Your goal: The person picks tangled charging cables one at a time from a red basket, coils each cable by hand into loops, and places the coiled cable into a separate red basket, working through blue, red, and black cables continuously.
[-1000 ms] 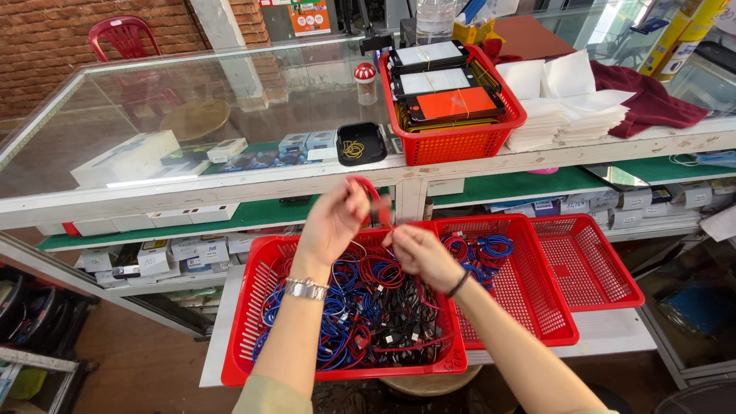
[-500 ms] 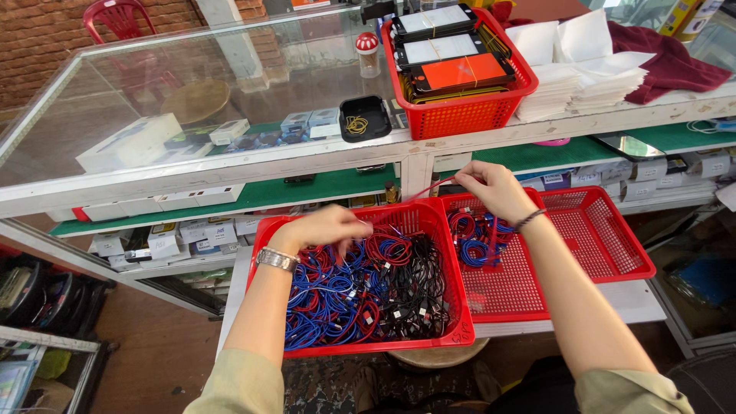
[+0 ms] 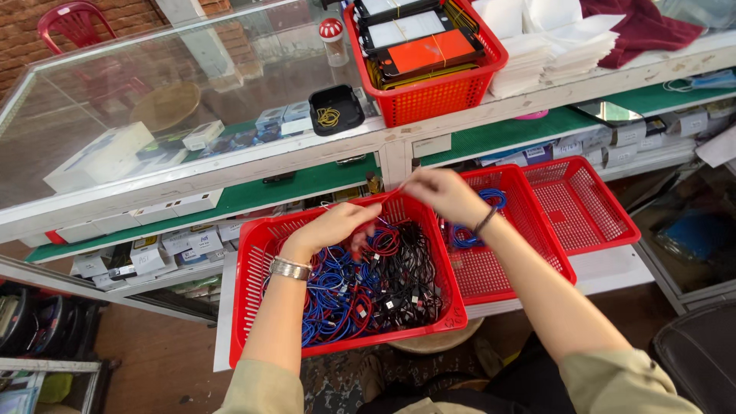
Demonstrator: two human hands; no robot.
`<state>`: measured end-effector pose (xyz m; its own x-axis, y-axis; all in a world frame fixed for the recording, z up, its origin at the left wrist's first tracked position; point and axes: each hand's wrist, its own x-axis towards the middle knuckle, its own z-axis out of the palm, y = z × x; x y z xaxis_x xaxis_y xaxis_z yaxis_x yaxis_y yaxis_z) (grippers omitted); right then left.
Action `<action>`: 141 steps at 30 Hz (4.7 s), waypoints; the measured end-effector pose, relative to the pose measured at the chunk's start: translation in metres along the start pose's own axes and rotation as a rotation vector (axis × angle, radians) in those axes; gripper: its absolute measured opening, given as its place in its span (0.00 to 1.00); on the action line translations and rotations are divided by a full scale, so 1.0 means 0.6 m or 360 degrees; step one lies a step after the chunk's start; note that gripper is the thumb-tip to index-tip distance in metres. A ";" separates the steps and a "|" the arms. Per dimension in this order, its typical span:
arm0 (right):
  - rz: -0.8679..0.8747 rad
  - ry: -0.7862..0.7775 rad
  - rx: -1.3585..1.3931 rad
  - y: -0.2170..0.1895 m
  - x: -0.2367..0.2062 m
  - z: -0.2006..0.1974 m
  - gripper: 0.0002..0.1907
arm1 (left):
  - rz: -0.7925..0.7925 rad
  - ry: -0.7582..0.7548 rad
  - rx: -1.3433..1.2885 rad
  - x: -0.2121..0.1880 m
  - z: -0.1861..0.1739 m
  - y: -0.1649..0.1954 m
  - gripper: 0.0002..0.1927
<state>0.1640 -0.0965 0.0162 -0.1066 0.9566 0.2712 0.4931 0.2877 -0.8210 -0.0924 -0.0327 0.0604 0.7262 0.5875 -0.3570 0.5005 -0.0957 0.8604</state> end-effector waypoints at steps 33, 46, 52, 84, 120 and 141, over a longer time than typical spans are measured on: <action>0.0819 0.0155 -0.0866 0.261 -0.187 -0.107 0.17 | 0.0129 0.0416 0.0878 0.370 0.407 -0.074 0.16; 0.0360 -0.0226 -0.1845 0.305 -0.157 -0.054 0.17 | -0.0085 -0.0224 0.1221 0.345 0.384 -0.108 0.21; 0.0601 -0.0177 -0.2088 0.309 -0.169 -0.022 0.08 | 0.0857 0.0758 0.0463 0.297 0.338 -0.087 0.11; 0.0804 -0.0265 0.0788 0.014 0.034 0.162 0.28 | 0.0833 0.0774 -0.1550 0.024 0.067 -0.118 0.09; 0.1155 -0.0871 0.0295 0.028 -0.048 -0.062 0.17 | 0.0457 0.0428 0.0047 -0.038 0.154 -0.255 0.18; 0.0613 -0.0694 0.0287 -0.041 0.047 -0.082 0.16 | 0.0582 0.0402 -0.0253 0.040 0.007 -0.035 0.17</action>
<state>0.1910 -0.0788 0.0688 -0.3123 0.9132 -0.2617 0.4165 -0.1160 -0.9017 -0.0833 -0.0200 0.0320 0.6939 0.7173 0.0627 0.1403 -0.2201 0.9653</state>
